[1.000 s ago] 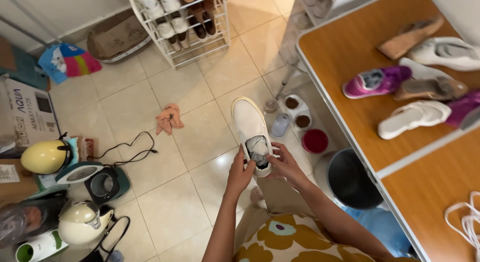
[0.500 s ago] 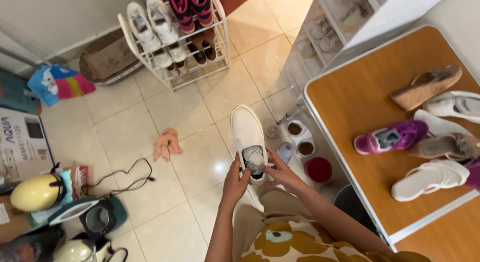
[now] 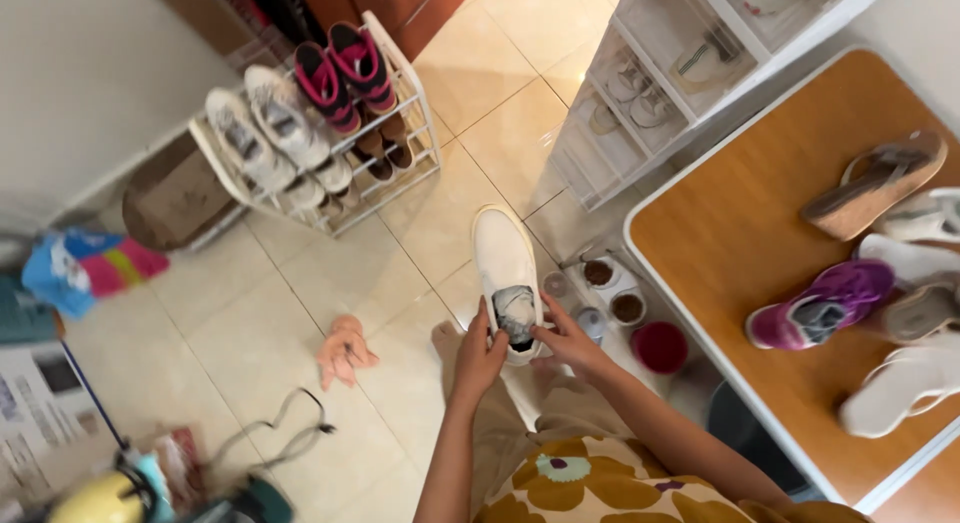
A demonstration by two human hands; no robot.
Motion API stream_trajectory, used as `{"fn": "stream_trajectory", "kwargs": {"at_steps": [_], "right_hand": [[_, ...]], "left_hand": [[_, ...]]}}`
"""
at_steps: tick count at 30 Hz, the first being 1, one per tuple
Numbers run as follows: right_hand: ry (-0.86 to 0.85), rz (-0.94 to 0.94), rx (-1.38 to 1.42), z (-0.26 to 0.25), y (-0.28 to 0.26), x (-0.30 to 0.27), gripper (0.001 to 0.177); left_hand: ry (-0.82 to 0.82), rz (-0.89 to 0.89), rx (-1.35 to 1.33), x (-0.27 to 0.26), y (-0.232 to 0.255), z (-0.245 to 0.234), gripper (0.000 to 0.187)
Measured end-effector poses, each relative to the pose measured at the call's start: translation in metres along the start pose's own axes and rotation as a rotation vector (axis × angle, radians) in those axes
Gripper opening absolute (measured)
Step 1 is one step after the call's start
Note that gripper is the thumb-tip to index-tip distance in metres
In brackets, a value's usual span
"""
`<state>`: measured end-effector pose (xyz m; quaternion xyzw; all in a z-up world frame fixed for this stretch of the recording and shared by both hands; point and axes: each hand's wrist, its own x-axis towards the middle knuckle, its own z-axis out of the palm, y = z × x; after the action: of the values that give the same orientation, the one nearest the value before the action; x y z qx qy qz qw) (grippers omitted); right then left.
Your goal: The person gathers various shoes from a table, pairs them, and places them onto a white metal shoe rack and a clear plastic shoe cabinet. The person handles sneakers, loafers, and sandals, arranging them one by one into the available storage slots.
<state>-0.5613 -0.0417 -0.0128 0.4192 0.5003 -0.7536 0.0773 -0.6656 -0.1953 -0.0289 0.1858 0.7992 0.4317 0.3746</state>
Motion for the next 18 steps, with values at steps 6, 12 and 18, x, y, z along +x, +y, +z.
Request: {"fn": "stream_trajectory", "kwargs": {"at_steps": [6, 12, 18], "right_hand": [[0.155, 0.002, 0.184, 0.048, -0.008, 0.048, 0.084], [0.327, 0.009, 0.387, 0.092, -0.045, 0.072, 0.085], [0.457, 0.007, 0.502, 0.083, -0.051, 0.114, 0.084]], "left_hand": [[-0.21, 0.058, 0.173, 0.081, -0.016, -0.061, 0.078], [-0.402, 0.103, 0.288, 0.145, -0.003, -0.103, 0.079], [-0.559, 0.132, 0.408, 0.212, 0.002, -0.094, 0.081]]}}
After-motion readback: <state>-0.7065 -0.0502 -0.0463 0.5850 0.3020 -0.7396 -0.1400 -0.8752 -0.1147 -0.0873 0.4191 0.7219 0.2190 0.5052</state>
